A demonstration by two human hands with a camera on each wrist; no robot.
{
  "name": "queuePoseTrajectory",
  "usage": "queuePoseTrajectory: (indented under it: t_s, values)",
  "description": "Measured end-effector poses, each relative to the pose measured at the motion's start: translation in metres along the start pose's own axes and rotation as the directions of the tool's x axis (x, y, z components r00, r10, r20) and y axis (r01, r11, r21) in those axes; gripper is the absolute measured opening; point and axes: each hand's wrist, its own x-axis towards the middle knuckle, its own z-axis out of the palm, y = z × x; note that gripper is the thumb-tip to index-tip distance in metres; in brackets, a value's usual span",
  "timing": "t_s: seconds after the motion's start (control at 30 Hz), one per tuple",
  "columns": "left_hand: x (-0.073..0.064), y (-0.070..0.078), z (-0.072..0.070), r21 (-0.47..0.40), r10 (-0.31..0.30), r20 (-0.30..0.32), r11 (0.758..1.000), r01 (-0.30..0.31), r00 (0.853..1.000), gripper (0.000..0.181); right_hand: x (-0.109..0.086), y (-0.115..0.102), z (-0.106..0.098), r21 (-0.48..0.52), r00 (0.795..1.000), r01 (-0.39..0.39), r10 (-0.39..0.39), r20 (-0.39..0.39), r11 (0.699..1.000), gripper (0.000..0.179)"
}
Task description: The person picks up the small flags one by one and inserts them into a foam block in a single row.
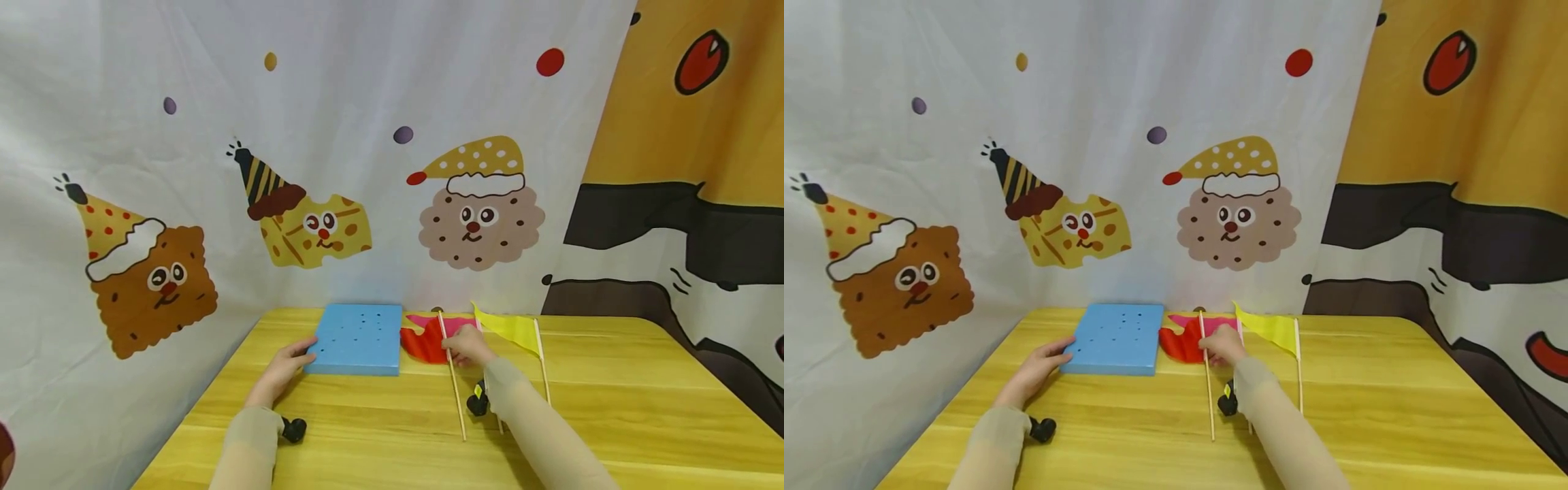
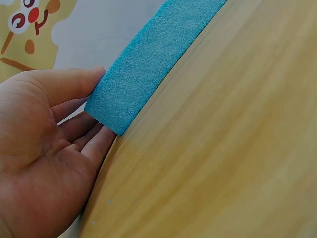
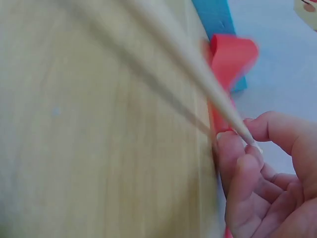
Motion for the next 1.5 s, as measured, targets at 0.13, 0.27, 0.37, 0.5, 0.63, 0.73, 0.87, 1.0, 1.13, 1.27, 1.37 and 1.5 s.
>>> queuePoseTrajectory:
  t_s: [0.13,0.27,0.37,0.5,0.63,0.73,0.87,1.0,1.13,1.27,1.37,1.5]
  values:
    - [-0.001,0.0,0.0,0.002,0.004,0.003,1.0,-0.004,1.0,0.053,0.0,0.005,-0.006,0.117,0.998,-0.02,0.013,0.058,0.993,0.019]
    - [-0.001,0.0,0.0,0.009,0.003,0.011,1.0,-0.003,1.0,0.053,0.003,0.012,-0.011,0.18,0.994,-0.042,0.023,0.104,0.983,0.019]
    - [-0.001,0.001,0.0,0.009,0.002,0.01,1.0,-0.003,1.0,0.052,0.004,0.013,-0.014,0.21,0.991,-0.06,0.034,0.127,0.976,0.019]
    - [-0.002,0.004,-0.001,0.014,0.003,0.007,1.0,-0.003,1.0,0.052,0.001,0.011,-0.016,0.223,0.987,-0.069,0.035,0.155,0.972,0.018]
    - [-0.002,0.005,-0.001,0.018,0.002,0.011,1.0,-0.002,1.0,0.052,-0.003,0.008,-0.018,0.226,0.987,-0.074,0.039,0.157,0.971,0.024]
    - [-0.002,0.006,-0.002,0.017,-0.001,0.01,1.0,0.0,1.0,0.052,-0.006,0.007,-0.018,0.25,0.988,-0.082,0.045,0.15,0.965,0.036]
    - [-0.002,0.007,-0.002,0.022,0.002,0.008,1.0,-0.002,1.0,0.051,-0.008,0.008,-0.02,0.301,0.986,-0.097,0.05,0.16,0.949,0.049]
    - [-0.002,0.008,-0.003,0.029,0.006,0.009,1.0,-0.006,1.0,0.051,-0.008,0.011,-0.023,0.337,0.98,-0.1,0.035,0.194,0.936,0.051]
    - [-0.001,0.008,-0.002,0.027,0.004,0.012,1.0,-0.004,1.0,0.051,-0.009,0.015,-0.025,0.377,0.971,-0.108,0.016,0.24,0.92,0.048]
    - [-0.002,0.009,-0.001,0.021,-0.002,0.008,1.0,0.002,1.0,0.05,-0.01,0.018,-0.026,0.412,0.966,-0.122,0.013,0.259,0.903,0.048]
    - [-0.003,0.007,0.0,0.024,-0.003,0.009,1.0,0.003,1.0,0.05,-0.012,0.019,-0.026,0.426,0.966,-0.115,0.001,0.259,0.897,0.049]
    - [-0.002,0.003,0.001,0.019,-0.003,0.012,1.0,0.003,1.0,0.05,-0.015,0.017,-0.025,0.449,0.969,-0.096,-0.02,0.246,0.889,0.046]
